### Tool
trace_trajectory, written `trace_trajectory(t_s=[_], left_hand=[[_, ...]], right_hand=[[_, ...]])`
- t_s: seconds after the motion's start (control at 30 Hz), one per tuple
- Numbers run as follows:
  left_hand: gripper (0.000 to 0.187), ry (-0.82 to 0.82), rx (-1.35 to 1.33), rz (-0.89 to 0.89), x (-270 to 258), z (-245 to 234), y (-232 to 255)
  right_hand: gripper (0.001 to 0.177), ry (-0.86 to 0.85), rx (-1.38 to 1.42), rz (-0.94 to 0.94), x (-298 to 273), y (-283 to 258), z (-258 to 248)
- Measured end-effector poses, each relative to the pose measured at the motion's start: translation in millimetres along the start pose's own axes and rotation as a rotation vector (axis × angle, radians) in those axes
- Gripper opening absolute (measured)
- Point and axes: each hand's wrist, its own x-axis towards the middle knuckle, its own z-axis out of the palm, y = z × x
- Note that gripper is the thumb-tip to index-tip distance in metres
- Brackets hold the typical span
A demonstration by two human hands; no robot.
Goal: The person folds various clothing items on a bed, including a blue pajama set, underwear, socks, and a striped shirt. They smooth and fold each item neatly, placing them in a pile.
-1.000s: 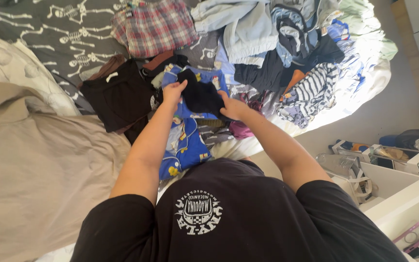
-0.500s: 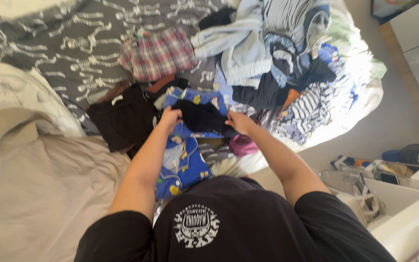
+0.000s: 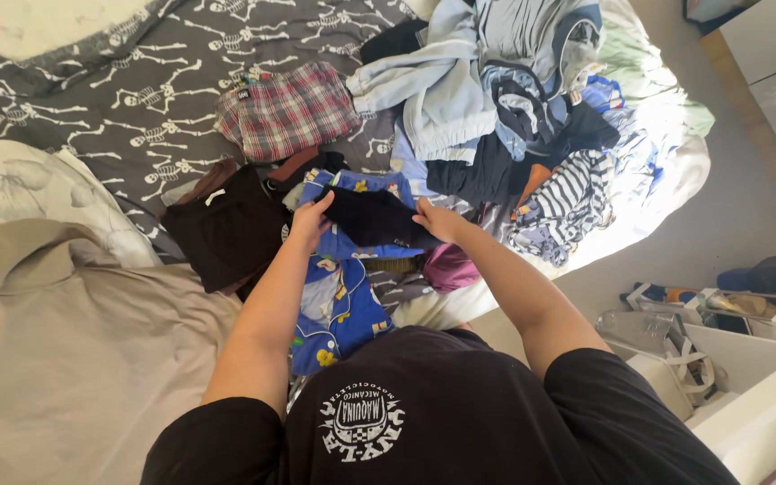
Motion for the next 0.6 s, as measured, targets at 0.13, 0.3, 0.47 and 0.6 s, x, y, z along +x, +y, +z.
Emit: trace_trajectory(t_s=[0.13, 0.3, 0.47, 0.6], left_hand=[[0.045, -0.035, -0.091, 0.339, 4.3, 3.1, 15.2], [0.060, -0.118, 0.082, 0.755, -35.5, 28.5, 87.4], [0.063, -0.585, -0.971, 0.336, -41.1, 71.9, 107.3], [0.068, -1.113, -0.753, 0.674, -103.1, 115.7, 125.8]], right_hand=[[0.053, 0.144, -0.006, -0.154, -14.4, -49.0, -40.6], [0.061, 0.383, -0.262, -0.409, -36.2, -107.4, -99.0], [0.054, 0.753, -0.700, -0.759, -78.6, -208.2, -130.0], [0.054, 0.755, -0.738, -0.710, -79.3, -229.1, -102.3]])
